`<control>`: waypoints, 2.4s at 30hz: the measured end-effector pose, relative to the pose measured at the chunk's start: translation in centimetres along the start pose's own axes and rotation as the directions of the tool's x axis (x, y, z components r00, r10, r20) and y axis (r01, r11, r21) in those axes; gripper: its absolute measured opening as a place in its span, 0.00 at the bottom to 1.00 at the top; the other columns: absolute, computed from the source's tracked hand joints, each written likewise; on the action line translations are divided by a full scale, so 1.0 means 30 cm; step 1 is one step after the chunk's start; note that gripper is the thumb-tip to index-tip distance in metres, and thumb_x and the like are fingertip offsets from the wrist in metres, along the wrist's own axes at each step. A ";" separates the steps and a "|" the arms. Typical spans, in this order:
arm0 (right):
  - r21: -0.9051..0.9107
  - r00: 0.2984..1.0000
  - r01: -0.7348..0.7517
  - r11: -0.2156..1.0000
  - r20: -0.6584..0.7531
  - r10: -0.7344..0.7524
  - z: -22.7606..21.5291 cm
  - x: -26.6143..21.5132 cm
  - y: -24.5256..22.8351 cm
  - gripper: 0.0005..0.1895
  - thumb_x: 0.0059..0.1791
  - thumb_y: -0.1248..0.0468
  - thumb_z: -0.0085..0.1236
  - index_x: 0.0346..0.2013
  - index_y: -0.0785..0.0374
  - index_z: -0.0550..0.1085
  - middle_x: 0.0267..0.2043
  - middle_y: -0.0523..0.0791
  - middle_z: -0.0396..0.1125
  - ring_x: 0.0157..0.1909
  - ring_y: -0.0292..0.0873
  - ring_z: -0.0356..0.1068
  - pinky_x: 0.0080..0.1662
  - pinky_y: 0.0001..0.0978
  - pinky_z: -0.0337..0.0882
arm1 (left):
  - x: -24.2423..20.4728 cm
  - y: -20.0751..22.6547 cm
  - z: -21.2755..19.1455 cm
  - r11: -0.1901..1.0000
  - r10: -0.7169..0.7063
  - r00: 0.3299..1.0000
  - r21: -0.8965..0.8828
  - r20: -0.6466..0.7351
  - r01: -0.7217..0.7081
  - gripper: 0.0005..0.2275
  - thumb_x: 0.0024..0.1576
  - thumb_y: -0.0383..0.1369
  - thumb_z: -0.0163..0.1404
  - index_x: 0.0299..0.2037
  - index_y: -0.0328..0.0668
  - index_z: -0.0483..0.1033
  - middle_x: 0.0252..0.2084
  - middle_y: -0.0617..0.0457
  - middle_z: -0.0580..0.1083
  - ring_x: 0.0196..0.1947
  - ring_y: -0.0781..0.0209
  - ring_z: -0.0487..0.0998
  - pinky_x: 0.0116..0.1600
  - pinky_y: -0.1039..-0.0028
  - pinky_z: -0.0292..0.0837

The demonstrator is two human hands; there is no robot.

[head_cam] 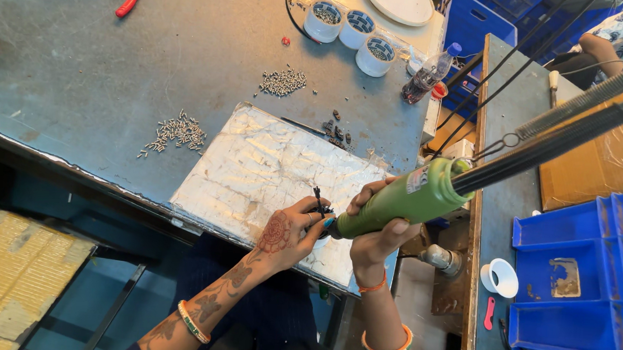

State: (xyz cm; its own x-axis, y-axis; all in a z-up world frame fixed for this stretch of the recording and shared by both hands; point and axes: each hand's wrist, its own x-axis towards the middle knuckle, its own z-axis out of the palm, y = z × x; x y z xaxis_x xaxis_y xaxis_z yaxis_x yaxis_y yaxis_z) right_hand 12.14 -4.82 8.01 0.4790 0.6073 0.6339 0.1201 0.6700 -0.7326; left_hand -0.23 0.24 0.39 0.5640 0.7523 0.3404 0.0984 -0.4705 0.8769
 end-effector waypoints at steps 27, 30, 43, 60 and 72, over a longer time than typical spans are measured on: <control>0.099 0.998 -0.022 0.995 -0.055 0.027 -0.087 0.059 -0.206 0.40 0.55 0.30 0.41 0.57 0.65 0.60 0.33 0.50 0.60 0.31 0.43 0.61 0.38 0.37 0.68 | -0.172 0.035 0.145 0.960 0.246 0.895 0.223 -0.373 -0.171 0.12 0.48 0.31 0.66 0.41 0.42 0.81 0.37 0.52 0.73 0.39 0.53 0.73 0.43 0.64 0.70; 0.102 0.999 -0.016 0.995 -0.039 0.020 -0.097 0.051 -0.212 0.41 0.55 0.30 0.41 0.58 0.66 0.60 0.33 0.51 0.60 0.31 0.42 0.61 0.38 0.36 0.68 | -0.162 0.013 0.172 0.941 0.287 0.903 0.269 -0.319 -0.204 0.07 0.51 0.31 0.65 0.37 0.48 0.82 0.36 0.57 0.75 0.39 0.56 0.73 0.43 0.66 0.70; -0.047 0.993 0.070 0.996 -0.093 -0.074 -0.148 0.087 -0.190 0.40 0.59 0.38 0.45 0.67 0.72 0.60 0.46 0.52 0.65 0.38 0.45 0.70 0.46 0.38 0.74 | -0.066 -0.173 -0.167 0.810 0.270 0.941 0.577 -0.205 -0.107 0.23 0.48 0.24 0.58 0.57 0.41 0.76 0.52 0.47 0.74 0.52 0.47 0.75 0.57 0.57 0.69; -0.544 0.966 -0.258 0.799 -0.142 0.215 -0.261 -0.236 0.028 0.13 0.53 0.72 0.55 0.53 0.68 0.72 0.51 0.50 0.71 0.54 0.40 0.73 0.59 0.33 0.72 | 0.013 -0.075 -0.053 0.918 0.122 0.991 -0.385 0.047 -0.095 0.36 0.53 0.22 0.59 0.72 0.42 0.57 0.66 0.44 0.70 0.66 0.51 0.73 0.71 0.64 0.69; -0.792 0.918 0.204 0.575 0.359 0.170 -0.142 -0.233 0.074 0.21 0.44 0.65 0.68 0.51 0.59 0.79 0.47 0.51 0.66 0.45 0.51 0.69 0.46 0.39 0.73 | -0.010 -0.208 -0.136 0.710 -0.241 0.940 -0.704 -0.241 0.001 0.26 0.61 0.26 0.52 0.70 0.39 0.60 0.56 0.47 0.72 0.57 0.62 0.74 0.60 0.73 0.73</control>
State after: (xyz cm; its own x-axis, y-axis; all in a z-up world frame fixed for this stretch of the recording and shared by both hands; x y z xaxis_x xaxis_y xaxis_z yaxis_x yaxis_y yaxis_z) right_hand 12.77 -9.41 0.89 0.1475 0.8246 0.5461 0.8555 0.1707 -0.4889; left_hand -4.35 4.81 -3.80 0.3088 0.9317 0.1910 -0.5068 -0.0087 0.8620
